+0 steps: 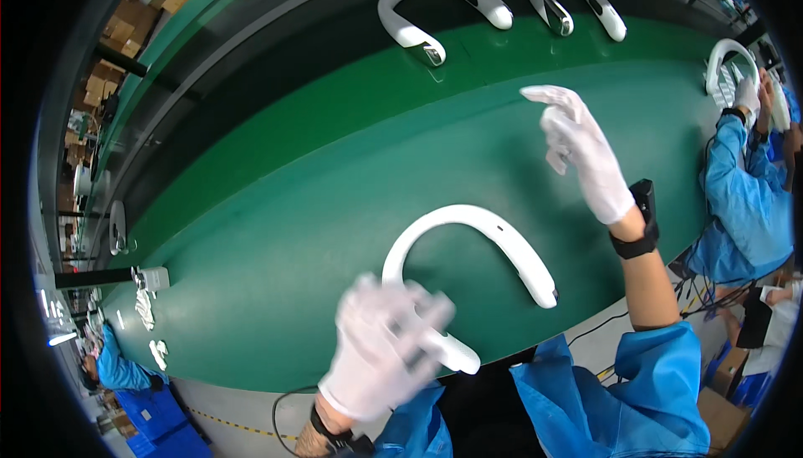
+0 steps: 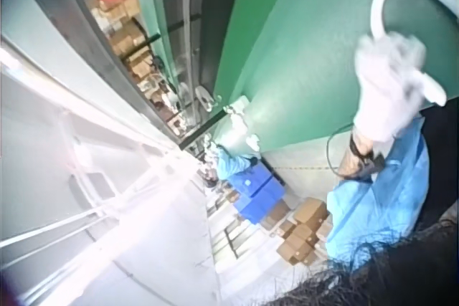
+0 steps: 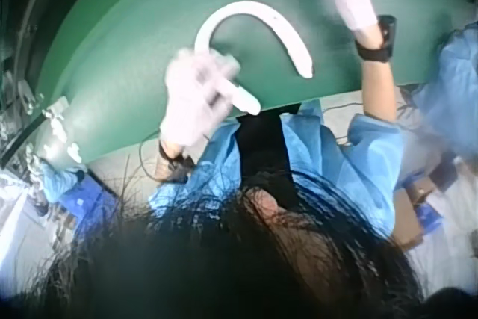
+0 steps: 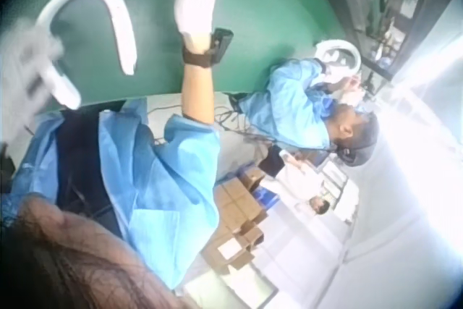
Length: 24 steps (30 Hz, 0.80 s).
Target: Assembling and inspecting white U-shaped electronic components on a production line.
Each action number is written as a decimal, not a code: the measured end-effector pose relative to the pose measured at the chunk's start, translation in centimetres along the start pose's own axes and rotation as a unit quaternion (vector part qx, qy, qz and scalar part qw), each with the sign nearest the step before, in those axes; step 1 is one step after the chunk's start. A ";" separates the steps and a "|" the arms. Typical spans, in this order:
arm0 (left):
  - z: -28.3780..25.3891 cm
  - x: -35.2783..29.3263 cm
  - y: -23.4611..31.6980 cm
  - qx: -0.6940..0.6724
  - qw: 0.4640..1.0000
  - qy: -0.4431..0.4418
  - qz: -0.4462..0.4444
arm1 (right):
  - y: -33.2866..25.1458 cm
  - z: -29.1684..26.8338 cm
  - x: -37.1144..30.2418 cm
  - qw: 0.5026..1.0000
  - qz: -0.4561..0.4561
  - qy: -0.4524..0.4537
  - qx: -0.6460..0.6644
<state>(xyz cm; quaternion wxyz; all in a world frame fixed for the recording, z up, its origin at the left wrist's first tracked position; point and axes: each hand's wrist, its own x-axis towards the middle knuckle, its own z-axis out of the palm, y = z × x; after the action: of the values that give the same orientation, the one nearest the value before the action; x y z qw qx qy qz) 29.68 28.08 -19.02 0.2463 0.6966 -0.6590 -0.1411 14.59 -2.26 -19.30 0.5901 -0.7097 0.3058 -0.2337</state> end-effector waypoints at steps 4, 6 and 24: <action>4.6 -1.5 2.8 -0.002 0.982 -0.051 0.182 | 3.7 -1.7 -3.5 0.978 -0.020 -0.032 0.205; 6.0 -1.6 1.8 0.103 0.959 -0.115 0.239 | 3.9 -1.1 -5.2 0.965 0.010 0.000 0.262; 0.4 0.5 -4.9 0.229 0.945 -0.114 0.203 | 4.7 3.3 -4.1 0.987 0.096 -0.007 0.125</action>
<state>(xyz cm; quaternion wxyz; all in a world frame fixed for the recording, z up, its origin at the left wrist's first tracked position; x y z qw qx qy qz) 33.61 27.61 -21.92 0.0268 0.5648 -0.8247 -0.0116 13.23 2.43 -24.43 0.6962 -0.5991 0.3368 -0.2072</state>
